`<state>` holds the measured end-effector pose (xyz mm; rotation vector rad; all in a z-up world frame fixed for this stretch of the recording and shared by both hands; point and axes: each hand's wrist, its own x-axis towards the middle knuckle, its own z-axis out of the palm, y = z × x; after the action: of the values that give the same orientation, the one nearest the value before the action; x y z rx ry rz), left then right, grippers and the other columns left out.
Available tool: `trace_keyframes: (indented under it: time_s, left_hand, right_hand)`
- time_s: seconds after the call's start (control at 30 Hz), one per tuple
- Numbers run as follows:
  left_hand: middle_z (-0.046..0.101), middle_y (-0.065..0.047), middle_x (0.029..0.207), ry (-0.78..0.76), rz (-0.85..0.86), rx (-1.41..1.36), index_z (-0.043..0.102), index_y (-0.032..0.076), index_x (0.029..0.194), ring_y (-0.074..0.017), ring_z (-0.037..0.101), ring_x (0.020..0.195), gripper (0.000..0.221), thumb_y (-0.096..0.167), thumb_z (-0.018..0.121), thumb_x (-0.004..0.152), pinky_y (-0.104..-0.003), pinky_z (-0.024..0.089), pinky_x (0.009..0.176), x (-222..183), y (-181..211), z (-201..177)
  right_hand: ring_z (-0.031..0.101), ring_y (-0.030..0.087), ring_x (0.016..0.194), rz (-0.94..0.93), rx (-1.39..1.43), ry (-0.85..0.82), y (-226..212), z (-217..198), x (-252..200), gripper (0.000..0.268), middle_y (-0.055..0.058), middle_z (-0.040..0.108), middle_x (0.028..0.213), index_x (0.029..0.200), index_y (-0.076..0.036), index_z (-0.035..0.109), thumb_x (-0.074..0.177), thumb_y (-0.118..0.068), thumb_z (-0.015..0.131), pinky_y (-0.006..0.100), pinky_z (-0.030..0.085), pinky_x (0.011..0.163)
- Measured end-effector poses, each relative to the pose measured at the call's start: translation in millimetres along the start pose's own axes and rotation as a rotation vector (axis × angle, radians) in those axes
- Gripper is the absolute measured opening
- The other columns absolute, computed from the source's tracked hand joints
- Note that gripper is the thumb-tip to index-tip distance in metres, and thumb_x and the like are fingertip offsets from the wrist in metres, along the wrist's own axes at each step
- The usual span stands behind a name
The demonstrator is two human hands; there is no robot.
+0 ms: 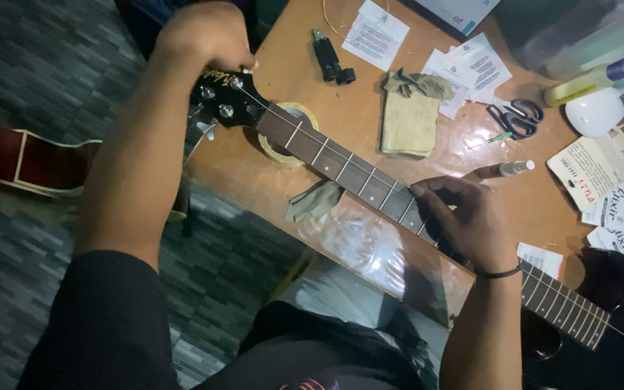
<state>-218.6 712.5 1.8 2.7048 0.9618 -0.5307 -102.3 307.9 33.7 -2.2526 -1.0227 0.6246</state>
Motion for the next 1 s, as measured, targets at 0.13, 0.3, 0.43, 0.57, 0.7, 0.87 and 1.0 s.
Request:
trace_keyframes:
  time_s: [0.13, 0.3, 0.43, 0.57, 0.7, 0.87, 1.0]
  left_hand:
    - [0.077, -0.014, 0.113, -0.033, 0.026, -0.088, 0.080, 0.012, 0.118, -0.0319, 0.071, 0.089, 0.036, 0.041, 0.073, 0.099, -0.044, 0.049, 0.071, -3, -5, -5]
    - [0.078, -0.013, 0.106, -0.008, 0.032, -0.157, 0.081, 0.015, 0.115, -0.0290, 0.067, 0.081, 0.038, 0.047, 0.072, 0.098, -0.042, 0.047, 0.065, -5, -13, -2]
    - [0.076, -0.013, 0.095, -0.062, 0.020, -0.201, 0.083, 0.016, 0.109, -0.0277, 0.063, 0.081, 0.037, 0.050, 0.070, 0.100, -0.041, 0.043, 0.067, -11, -12, -7]
    - [0.055, -0.008, 0.075, -0.044, 0.029, -0.220, 0.065, 0.016, 0.085, -0.0232, 0.048, 0.067, 0.039, 0.050, 0.069, 0.103, -0.040, 0.034, 0.061, -12, -15, -3]
    - [0.036, -0.001, 0.052, 0.007, 0.080, -0.261, 0.041, 0.014, 0.055, -0.0170, 0.029, 0.047, 0.066, 0.044, 0.079, 0.101, -0.036, 0.024, 0.050, -11, -13, 0]
    - [0.063, -0.005, 0.066, 0.056, 0.067, -0.232, 0.069, 0.011, 0.070, -0.0188, 0.054, 0.060, 0.037, 0.036, 0.084, 0.095, -0.036, 0.041, 0.056, 5, -14, 14]
    - [0.035, -0.001, 0.050, 0.031, 0.027, -0.198, 0.038, 0.014, 0.051, -0.0150, 0.031, 0.044, 0.066, 0.031, 0.084, 0.095, -0.032, 0.029, 0.050, -6, 2, 3]
  right_hand:
    - [0.075, 0.011, 0.079, 0.070, 0.089, -0.021, -4, 1, 1, 0.018, 0.001, 0.082, 0.095, 0.095, -0.012, 0.080, 0.086, -0.028, 0.080, 0.025, 0.059, 0.074]
    - [0.077, 0.014, 0.088, 0.042, 0.155, -0.025, -5, 1, -2, 0.017, 0.004, 0.081, 0.101, 0.100, -0.009, 0.080, 0.087, -0.019, 0.079, 0.027, 0.061, 0.084]
    - [0.073, 0.016, 0.090, -0.064, 0.137, 0.004, 4, -1, -1, 0.019, 0.008, 0.078, 0.106, 0.112, -0.005, 0.075, 0.097, -0.015, 0.068, 0.029, 0.059, 0.084]
    - [0.079, 0.020, 0.087, 0.068, 0.197, -0.032, 0, -3, -1, 0.037, 0.010, 0.081, 0.097, 0.121, -0.009, 0.063, 0.087, -0.015, 0.077, 0.032, 0.064, 0.077]
    - [0.079, 0.018, 0.087, 0.061, 0.291, -0.029, 1, -2, -3, 0.041, 0.008, 0.081, 0.100, 0.122, -0.011, 0.061, 0.085, -0.008, 0.078, 0.028, 0.062, 0.080]
    - [0.078, 0.018, 0.085, 0.023, 0.272, -0.028, 2, -3, -3, 0.038, 0.010, 0.080, 0.098, 0.123, -0.008, 0.061, 0.088, -0.008, 0.075, 0.029, 0.062, 0.074]
    - [0.078, 0.019, 0.090, 0.060, 0.192, 0.005, 2, -4, -5, 0.033, 0.010, 0.080, 0.100, 0.122, -0.012, 0.063, 0.091, -0.011, 0.074, 0.032, 0.063, 0.079]
